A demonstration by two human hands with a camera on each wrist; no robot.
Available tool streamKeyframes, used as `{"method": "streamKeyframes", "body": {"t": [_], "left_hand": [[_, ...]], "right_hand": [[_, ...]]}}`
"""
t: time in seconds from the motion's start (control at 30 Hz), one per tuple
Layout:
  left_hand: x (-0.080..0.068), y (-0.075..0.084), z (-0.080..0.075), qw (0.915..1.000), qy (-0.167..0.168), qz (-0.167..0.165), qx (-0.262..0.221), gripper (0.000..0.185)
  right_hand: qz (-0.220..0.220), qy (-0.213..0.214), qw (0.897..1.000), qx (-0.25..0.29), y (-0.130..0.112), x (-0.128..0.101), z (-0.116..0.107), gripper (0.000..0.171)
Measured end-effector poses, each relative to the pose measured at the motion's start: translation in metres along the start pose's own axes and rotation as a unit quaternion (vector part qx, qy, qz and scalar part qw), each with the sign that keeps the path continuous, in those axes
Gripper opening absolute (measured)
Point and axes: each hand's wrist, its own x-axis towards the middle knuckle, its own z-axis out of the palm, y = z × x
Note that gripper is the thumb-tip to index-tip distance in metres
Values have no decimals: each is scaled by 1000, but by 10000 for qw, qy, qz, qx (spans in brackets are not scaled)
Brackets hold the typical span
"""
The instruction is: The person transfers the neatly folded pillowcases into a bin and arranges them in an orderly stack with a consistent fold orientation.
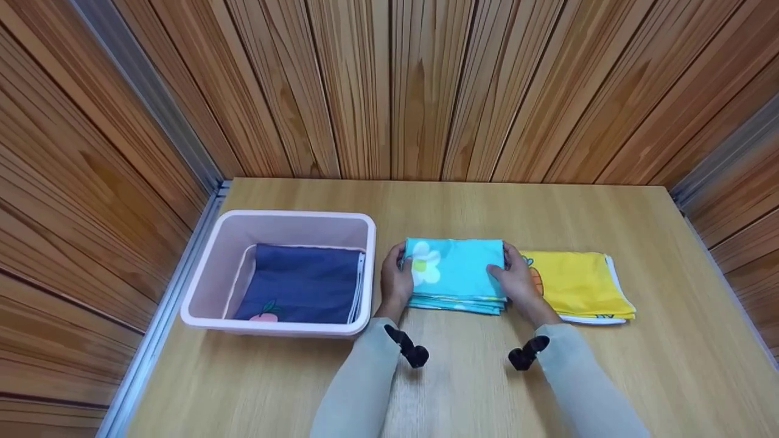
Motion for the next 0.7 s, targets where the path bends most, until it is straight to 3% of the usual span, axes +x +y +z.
{"method": "streamKeyframes", "body": {"t": [0.13, 0.27, 0.4, 0.6, 0.7], "left_hand": [[0, 1, 0, 9999, 68, 70, -80, 37], [-1, 3, 0, 9999, -113, -15, -22, 42], [-3, 5, 1, 9993, -306, 179, 113, 50], [-5, 6, 4, 9943, -698, 525, 616, 78], [-6, 6, 4, 9906, -941, 626, 767, 80]], "right_hand": [[-458, -208, 9986, -189, 7, -3, 3, 76], [-684, -226, 9968, -343, 11, -5, 7, 85], [-942, -83, 9942, -518, 15, -6, 10, 89], [-1116, -115, 9900, -852, 17, -6, 11, 79], [-1000, -231, 9902, -944, 17, -6, 11, 71]]}}
